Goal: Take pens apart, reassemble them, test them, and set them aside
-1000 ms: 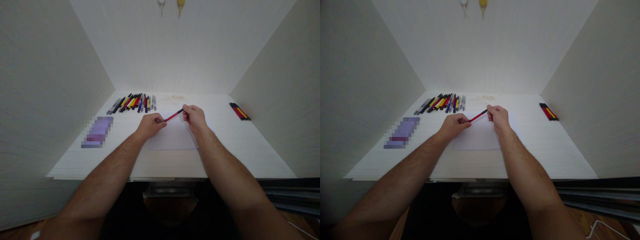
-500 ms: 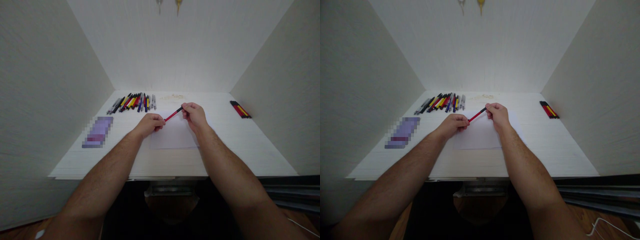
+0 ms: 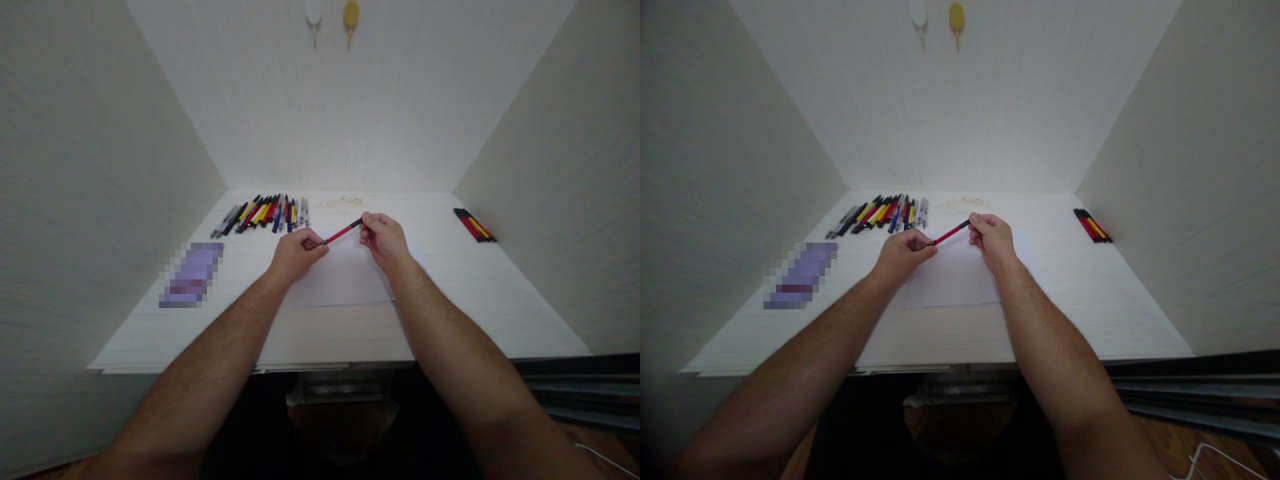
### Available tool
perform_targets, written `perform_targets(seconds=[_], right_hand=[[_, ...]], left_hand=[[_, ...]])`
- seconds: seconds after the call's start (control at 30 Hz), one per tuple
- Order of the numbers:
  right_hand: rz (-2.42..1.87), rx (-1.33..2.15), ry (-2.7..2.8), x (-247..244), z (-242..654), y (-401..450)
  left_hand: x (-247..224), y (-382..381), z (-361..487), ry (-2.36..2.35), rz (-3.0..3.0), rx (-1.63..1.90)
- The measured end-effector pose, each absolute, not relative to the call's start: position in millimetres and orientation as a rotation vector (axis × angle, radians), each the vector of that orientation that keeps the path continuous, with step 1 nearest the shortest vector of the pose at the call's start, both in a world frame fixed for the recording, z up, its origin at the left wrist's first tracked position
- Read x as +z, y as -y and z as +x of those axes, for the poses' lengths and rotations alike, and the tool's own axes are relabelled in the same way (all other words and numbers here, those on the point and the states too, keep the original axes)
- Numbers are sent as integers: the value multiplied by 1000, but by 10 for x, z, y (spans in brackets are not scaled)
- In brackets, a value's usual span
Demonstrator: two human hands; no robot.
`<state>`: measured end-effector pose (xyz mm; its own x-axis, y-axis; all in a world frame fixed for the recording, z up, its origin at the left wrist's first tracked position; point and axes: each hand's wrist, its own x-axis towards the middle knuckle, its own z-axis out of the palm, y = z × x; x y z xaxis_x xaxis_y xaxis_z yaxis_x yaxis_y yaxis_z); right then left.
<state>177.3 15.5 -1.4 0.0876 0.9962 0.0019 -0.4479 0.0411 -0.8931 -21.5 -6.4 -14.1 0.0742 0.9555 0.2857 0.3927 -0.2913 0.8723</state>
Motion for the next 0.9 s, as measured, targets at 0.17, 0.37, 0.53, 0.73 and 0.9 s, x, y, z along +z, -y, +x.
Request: perform_targets(seconds=[0.17, 0.37, 0.53, 0.73, 0.9], right_hand=[[-917, 1298, 804, -23, 1772, -149], [-941, 1248, 804, -42, 1799, -169], [-909, 1244, 827, -43, 1807, -177], [-873, 1271, 862, -53, 1803, -176], [-834, 1288, 913, -56, 1800, -168]], left_hand=[[-137, 84, -215, -1420, 1911, 1217], [-109, 81, -212, -1389, 1881, 1208], [-83, 53, -221, -1365, 1661, 1109], [-84, 11, -269, -1091, 1207, 1001], [-46, 15, -290, -1054, 1028, 918]])
